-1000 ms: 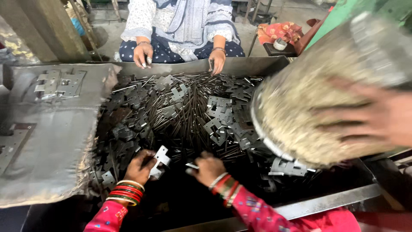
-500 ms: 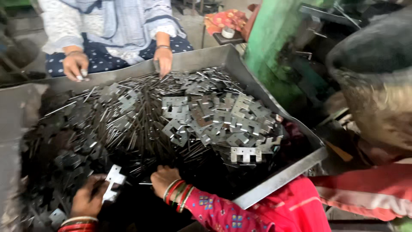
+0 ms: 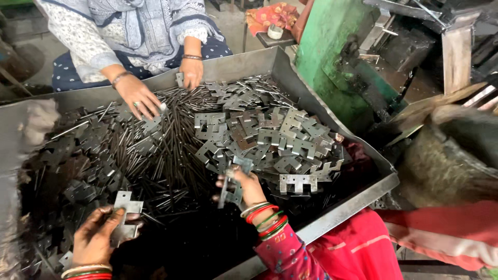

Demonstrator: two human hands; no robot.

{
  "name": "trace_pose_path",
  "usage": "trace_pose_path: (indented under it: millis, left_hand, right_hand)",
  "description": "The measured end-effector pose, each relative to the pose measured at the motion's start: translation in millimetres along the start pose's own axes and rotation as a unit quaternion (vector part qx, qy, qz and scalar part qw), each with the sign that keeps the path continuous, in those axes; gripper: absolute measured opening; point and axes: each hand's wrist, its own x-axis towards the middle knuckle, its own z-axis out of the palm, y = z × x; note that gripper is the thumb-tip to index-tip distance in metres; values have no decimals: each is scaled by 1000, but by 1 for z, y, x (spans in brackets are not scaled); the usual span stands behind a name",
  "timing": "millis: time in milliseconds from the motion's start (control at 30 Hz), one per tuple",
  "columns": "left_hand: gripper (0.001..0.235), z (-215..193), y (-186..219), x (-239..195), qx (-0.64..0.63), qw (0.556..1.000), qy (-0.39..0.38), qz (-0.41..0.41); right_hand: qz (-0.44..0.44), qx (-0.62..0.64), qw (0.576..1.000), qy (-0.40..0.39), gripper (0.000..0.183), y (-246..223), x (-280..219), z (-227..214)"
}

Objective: The person sorts metal components from a bin, handling small metal plates and rods and placing them into different stacks on a work surface.

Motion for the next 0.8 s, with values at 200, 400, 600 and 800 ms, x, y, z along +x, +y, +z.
trace_pose_path:
  millis: [200, 400, 600, 800]
  left_hand:
    - [45, 58, -24, -43, 232, 968, -77, 47]
    - [54, 81, -35, -65, 356, 879, -93, 302]
    - [30, 20, 72, -48, 527, 785, 104, 308]
    - [41, -101, 142, -9, 707, 530, 375, 280]
  right_hand:
    - [213, 103, 968, -87, 36, 27, -37, 37]
    - [2, -44, 984, -171, 50, 76, -60, 54]
    - [18, -232, 930, -285, 51, 49, -53, -1]
    - [57, -379, 895, -227, 41, 40, -54, -3]
